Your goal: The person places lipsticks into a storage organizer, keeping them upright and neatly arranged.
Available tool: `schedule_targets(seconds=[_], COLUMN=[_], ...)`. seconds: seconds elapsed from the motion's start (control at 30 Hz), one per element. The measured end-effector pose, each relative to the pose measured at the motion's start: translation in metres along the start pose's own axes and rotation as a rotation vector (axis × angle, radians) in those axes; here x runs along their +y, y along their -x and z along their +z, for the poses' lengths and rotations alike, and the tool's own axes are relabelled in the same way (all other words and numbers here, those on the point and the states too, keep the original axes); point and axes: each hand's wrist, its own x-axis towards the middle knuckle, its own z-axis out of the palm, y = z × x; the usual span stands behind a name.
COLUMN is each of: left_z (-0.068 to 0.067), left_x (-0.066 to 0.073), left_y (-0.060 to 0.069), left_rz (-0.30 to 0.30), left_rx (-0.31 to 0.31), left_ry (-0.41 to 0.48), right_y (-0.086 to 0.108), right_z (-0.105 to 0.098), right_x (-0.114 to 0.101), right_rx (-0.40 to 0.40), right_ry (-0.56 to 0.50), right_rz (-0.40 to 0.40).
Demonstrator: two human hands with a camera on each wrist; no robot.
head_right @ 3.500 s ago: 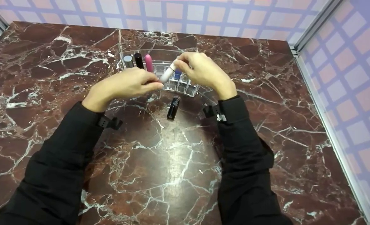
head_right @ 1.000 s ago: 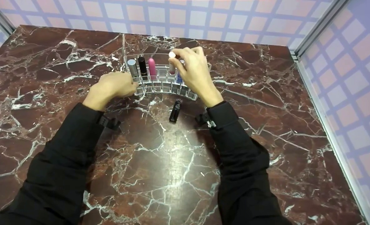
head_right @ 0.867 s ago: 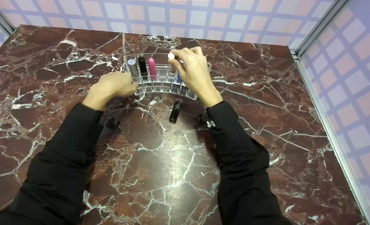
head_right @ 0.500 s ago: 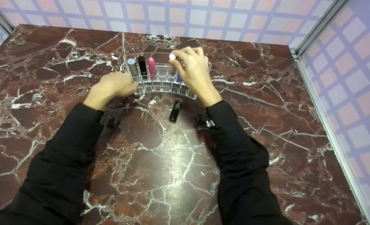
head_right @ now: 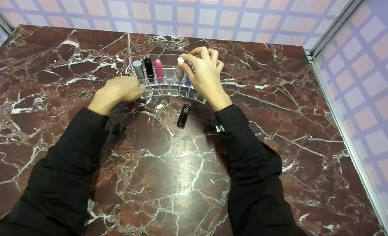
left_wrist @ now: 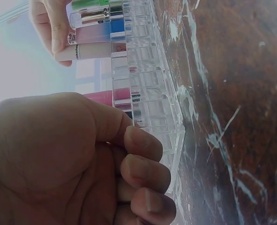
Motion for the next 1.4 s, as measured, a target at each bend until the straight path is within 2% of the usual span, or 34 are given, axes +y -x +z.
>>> schedule_targets(seconds=[0.53,0.77,1.17,1.4], left_z=[0.0021,0.0016,0.0021,0.0018], left_x=[-0.0020,-0.0021,-0.0009,-0.0003], left_y=[0.0009,0.0003,-0.0001,-0.0004], left_rz=[0.023,0.022,0.009,0.011], left_rx=[0.022,0.011,0.012,0.002], left_ry=[0.010,0.022,0.024,0.026], right_y=[0.0006,0.0007,-0.0004,0.0001], right_z=[-0.0007,0.0019,0.0061,0.0084], right_x=[-0.0052,-0.0033,-0.0030,-0.0021], right_rx=[0.006,0.014,0.039,0.067], right_ry=[0.016,0.073,0.085,0.180], right_rz=[0.037,0.008,0.003,-0.030])
